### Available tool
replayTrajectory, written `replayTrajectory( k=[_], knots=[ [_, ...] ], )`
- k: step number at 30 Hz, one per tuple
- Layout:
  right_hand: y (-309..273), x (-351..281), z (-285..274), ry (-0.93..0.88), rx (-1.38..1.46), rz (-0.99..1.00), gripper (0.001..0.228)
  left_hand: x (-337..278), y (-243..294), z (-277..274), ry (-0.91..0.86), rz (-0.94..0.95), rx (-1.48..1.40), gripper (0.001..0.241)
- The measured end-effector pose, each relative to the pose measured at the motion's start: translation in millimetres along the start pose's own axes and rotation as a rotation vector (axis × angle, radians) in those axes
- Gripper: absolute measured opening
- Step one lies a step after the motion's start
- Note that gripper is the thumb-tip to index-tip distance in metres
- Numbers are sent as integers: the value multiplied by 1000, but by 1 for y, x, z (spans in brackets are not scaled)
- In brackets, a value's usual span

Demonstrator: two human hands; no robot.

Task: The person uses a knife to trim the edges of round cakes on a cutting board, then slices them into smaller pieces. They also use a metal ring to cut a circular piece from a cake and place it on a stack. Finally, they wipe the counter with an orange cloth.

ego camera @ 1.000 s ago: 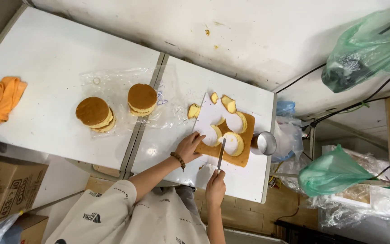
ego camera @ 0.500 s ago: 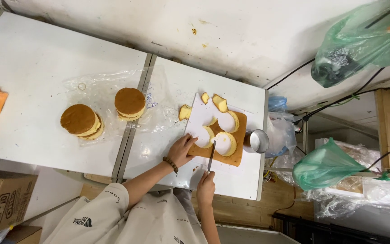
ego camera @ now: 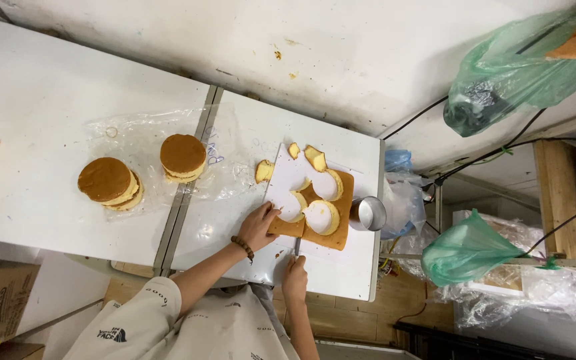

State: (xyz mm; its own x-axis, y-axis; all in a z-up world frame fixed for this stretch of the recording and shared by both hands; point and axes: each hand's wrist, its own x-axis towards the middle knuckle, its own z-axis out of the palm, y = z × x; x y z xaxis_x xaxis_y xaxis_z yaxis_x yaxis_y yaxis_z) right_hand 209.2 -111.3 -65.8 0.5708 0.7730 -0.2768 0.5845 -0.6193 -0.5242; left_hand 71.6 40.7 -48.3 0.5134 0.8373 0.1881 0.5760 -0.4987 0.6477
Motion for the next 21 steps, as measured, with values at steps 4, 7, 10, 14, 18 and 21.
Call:
replayTrajectory(
  k=[4,7,10,14,18,21],
  knots=[
    [5,-4,-18,-162,227,39,38,-7,5,-21,12,-3,26,62],
    [24,-22,-37,-171,268,-15,40,-22,5,-26,43,-50,-18,59],
    [59,-36,-53,-112,322,49,43,-40,13,-8,118,-194,-152,59],
    [104,-39,-79,-51,426,176,42,-63,50,46,386,-316,-318,74],
    [117,-32,-113,47,451,151,37,-62,85,85,372,-376,-442,94],
    [128,-15,-127,45,607,127,31,-49,95,97,286,-551,-575,109]
  ],
)
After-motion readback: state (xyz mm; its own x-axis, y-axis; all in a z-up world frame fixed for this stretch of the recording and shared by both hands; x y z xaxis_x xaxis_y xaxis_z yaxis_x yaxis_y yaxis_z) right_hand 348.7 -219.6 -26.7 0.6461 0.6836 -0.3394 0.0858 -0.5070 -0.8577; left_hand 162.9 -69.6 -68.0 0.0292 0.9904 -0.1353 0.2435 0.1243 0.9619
